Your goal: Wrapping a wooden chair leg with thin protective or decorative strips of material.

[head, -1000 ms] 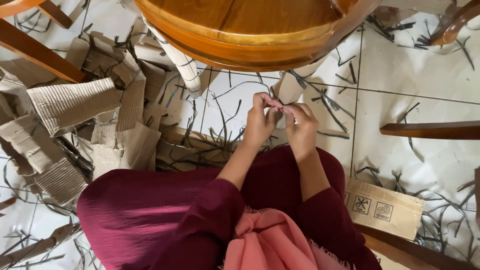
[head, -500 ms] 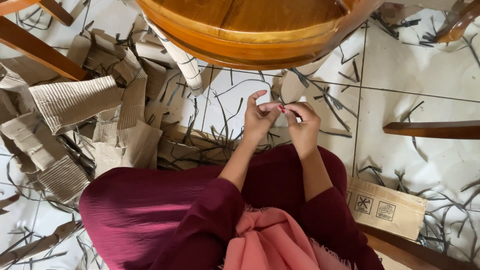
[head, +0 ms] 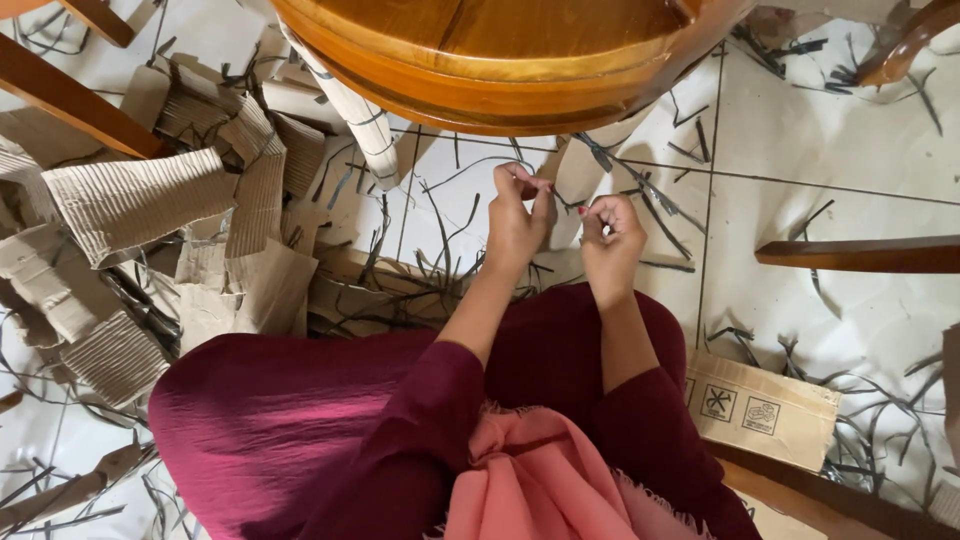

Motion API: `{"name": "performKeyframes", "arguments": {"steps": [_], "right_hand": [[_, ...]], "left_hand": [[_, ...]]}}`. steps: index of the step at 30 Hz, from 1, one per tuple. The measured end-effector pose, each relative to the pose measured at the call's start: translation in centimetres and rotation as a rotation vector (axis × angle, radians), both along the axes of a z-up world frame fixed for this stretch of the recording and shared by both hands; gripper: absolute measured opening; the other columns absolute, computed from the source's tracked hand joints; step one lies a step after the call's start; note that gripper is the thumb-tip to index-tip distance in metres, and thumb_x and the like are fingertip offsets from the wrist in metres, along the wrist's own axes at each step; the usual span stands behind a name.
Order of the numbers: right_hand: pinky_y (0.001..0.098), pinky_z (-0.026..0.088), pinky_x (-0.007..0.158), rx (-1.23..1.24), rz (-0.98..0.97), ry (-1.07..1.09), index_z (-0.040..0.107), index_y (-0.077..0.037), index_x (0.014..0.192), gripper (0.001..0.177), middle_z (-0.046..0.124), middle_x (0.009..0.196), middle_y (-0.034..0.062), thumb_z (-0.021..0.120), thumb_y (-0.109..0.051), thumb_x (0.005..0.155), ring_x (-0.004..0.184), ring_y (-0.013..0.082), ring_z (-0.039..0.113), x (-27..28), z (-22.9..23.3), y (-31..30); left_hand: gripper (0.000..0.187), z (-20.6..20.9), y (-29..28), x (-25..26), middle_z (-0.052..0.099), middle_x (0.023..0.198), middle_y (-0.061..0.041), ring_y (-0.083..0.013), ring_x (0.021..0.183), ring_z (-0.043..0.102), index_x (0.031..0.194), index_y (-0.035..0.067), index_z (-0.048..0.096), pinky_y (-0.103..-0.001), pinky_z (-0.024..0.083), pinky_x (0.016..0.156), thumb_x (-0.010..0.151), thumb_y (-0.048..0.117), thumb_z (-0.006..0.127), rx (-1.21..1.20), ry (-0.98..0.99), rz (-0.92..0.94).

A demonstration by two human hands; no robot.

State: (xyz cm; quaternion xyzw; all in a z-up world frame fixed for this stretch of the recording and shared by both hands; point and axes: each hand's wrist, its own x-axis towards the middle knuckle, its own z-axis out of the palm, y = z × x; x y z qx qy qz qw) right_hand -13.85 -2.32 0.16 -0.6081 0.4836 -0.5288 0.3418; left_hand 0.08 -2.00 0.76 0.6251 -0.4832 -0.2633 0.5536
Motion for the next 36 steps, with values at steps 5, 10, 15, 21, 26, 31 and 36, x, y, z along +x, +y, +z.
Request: {"name": "performKeyframes", "arguments": {"steps": [5, 10, 15, 21, 26, 31, 36], "right_hand": [[0.0391, 0.051, 0.080, 0.308, 0.243, 0.271, 0.069, -0.008, 0.098, 0.011, 0.070, 0.087, 0.0135, 0.075, -0.006, 0.089, 0.087, 0.0281, 0.065, -1.6, -2.4, -0.6], [0.0522, 0.051, 0.105, 0.700, 0.770, 0.931, 0.074, -0.003, 0.120, 0.034, 0.072, 0.128, 0.0226, 0.070, -0.022, 0.092, 0.125, 0.0414, 0.064, 1.1, 0.8, 2.0], [0.0498, 0.055, 0.095, 0.501, 0.721, 0.955, 0.076, -0.012, 0.112, 0.019, 0.075, 0.116, 0.0181, 0.073, -0.019, 0.094, 0.113, 0.0400, 0.070, 5.4, -4.1, 2.6], [0.0464, 0.059, 0.089, 0.299, 0.656, 1.019, 0.070, -0.023, 0.110, 0.014, 0.073, 0.104, 0.0064, 0.068, -0.021, 0.097, 0.108, 0.0303, 0.071, 10.1, -9.4, 2.5], [0.0490, 0.059, 0.087, 0.348, 0.703, 0.984, 0.073, -0.019, 0.115, 0.023, 0.073, 0.105, 0.0111, 0.066, -0.010, 0.095, 0.106, 0.0333, 0.070, 11.9, -7.9, 3.5], [0.0489, 0.057, 0.089, 0.282, 0.794, 0.990, 0.073, -0.014, 0.118, 0.035, 0.068, 0.101, 0.0127, 0.066, 0.002, 0.088, 0.107, 0.0356, 0.068, 13.3, -9.9, 4.2], [0.0484, 0.057, 0.088, 0.083, 0.777, 1.068, 0.072, -0.023, 0.117, 0.030, 0.073, 0.105, 0.0115, 0.066, -0.006, 0.093, 0.104, 0.0349, 0.071, 13.5, -10.7, 4.4]], "left_hand": [[0.035, -0.4, 1.2, 2.7, 0.077, 0.099, -0.012, -0.0326, 0.087, 0.075, 0.119, 0.010, 0.044, -0.044, 0.059, 0.083, 0.095, 0.013, 0.068, 0.184, 0.016, -0.078], [0.037, -1.6, 9.7, 8.0, 0.078, 0.094, -0.017, -0.0390, 0.090, 0.076, 0.120, 0.012, 0.059, -0.052, 0.059, 0.083, 0.092, 0.036, 0.067, 0.580, -0.294, -0.205], [0.018, -0.9, 20.6, 13.2, 0.078, 0.102, -0.011, -0.0331, 0.099, 0.074, 0.103, 0.015, 0.074, -0.043, 0.060, 0.084, 0.092, 0.030, 0.071, 0.907, -0.266, -0.261], [0.021, -0.6, 19.1, 12.6, 0.077, 0.097, -0.013, -0.0343, 0.097, 0.073, 0.100, 0.012, 0.073, -0.044, 0.060, 0.081, 0.092, 0.032, 0.072, 0.851, -0.210, -0.295], [0.022, -7.2, 17.2, 11.2, 0.076, 0.095, -0.021, -0.0365, 0.093, 0.074, 0.099, 0.003, 0.076, -0.043, 0.062, 0.073, 0.097, 0.020, 0.063, 0.879, -0.288, -0.433], [0.025, -7.9, 17.4, 10.3, 0.076, 0.088, -0.022, -0.0348, 0.085, 0.076, 0.096, 0.000, 0.078, -0.041, 0.064, 0.066, 0.098, 0.014, 0.058, 0.891, -0.410, -0.527], [0.031, -6.5, 17.3, 10.4, 0.075, 0.091, -0.026, -0.0355, 0.083, 0.075, 0.101, -0.004, 0.076, -0.042, 0.063, 0.062, 0.101, 0.017, 0.054, 0.893, -0.357, -0.582]]}}
